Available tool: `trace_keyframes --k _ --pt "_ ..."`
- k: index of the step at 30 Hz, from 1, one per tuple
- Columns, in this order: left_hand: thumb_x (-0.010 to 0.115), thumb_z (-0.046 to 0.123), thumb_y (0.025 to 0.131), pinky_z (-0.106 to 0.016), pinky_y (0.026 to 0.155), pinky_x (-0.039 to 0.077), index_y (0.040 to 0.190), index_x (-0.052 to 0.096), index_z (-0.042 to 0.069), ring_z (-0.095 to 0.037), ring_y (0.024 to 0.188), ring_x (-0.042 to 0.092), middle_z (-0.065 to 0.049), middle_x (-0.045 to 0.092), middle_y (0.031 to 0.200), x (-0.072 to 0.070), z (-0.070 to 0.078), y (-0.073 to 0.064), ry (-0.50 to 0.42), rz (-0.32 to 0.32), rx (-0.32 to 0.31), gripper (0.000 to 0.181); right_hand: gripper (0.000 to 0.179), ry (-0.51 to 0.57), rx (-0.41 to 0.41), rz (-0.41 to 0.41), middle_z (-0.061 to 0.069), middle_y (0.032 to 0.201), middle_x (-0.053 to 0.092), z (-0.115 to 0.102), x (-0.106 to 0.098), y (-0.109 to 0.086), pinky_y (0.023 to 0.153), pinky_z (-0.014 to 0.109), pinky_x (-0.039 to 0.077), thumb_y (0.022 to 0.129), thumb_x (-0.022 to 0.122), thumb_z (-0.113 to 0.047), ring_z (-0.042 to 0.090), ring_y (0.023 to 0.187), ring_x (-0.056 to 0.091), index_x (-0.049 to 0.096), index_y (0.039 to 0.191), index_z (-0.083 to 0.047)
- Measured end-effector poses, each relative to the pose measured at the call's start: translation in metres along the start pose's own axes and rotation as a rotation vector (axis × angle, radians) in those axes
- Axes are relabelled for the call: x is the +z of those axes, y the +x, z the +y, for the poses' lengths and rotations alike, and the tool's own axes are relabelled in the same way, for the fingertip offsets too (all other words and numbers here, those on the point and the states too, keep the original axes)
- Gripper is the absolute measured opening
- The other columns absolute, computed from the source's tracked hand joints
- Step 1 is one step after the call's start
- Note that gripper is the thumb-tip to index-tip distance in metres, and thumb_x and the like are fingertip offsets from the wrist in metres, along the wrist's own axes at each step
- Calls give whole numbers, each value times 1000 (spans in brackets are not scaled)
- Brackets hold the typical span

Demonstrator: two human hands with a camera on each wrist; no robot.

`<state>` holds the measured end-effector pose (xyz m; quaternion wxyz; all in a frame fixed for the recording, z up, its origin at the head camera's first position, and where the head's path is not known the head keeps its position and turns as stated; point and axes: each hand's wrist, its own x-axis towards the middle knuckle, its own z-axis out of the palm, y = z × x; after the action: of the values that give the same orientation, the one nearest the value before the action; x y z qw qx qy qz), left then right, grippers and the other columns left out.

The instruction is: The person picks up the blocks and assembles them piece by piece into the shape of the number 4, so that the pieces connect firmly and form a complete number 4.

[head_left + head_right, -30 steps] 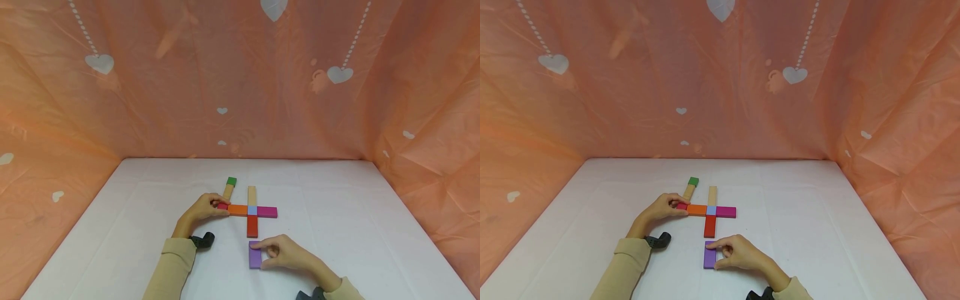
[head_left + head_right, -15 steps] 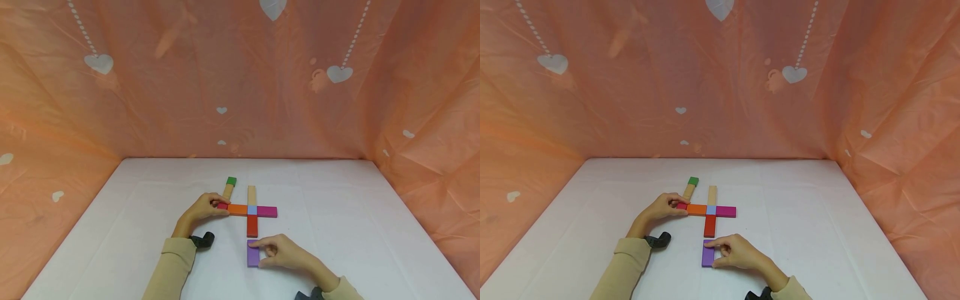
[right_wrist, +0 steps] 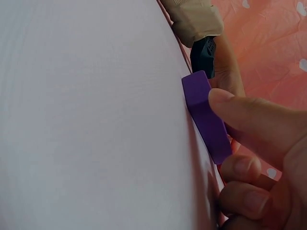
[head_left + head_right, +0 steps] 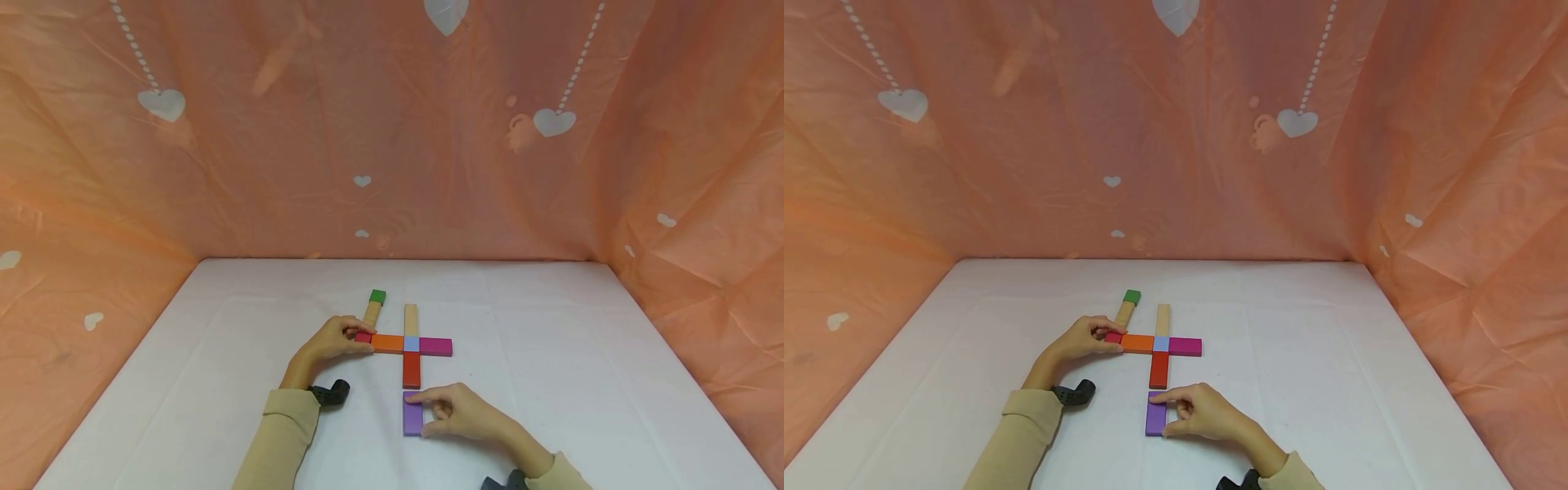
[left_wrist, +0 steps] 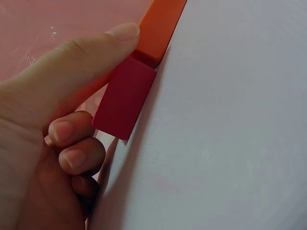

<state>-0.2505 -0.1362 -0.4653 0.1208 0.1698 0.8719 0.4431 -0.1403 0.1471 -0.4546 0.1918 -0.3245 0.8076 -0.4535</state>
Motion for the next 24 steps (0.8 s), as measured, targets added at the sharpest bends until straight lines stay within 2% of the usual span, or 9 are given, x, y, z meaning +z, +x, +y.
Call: trace_keyframes --k 10,17,24 --pt "81 20 76 -28 82 42 105 75 11 -17 91 48 -12 67 104 -2 2 -4 9 2 37 31 41 6 38 8 -9 59 38 -2 2 0 56 13 32 83 74 -18 -7 57 35 66 121 -4" --pt "81 21 77 -26 78 40 106 75 11 -17 90 47 -11 67 103 -2 0 -4 9 10 45 31 43 -21 32 13 -9 59 39 -1 2 1 57 13 33 83 74 -20 -7 58 35 65 122 -4" --pt "80 21 77 -26 74 35 106 74 8 -17 86 43 -10 61 92 -2 -1 -3 -44 13 65 32 44 -27 45 10 -9 60 39 1 1 0 57 13 33 84 74 -21 -7 57 35 64 123 -4"
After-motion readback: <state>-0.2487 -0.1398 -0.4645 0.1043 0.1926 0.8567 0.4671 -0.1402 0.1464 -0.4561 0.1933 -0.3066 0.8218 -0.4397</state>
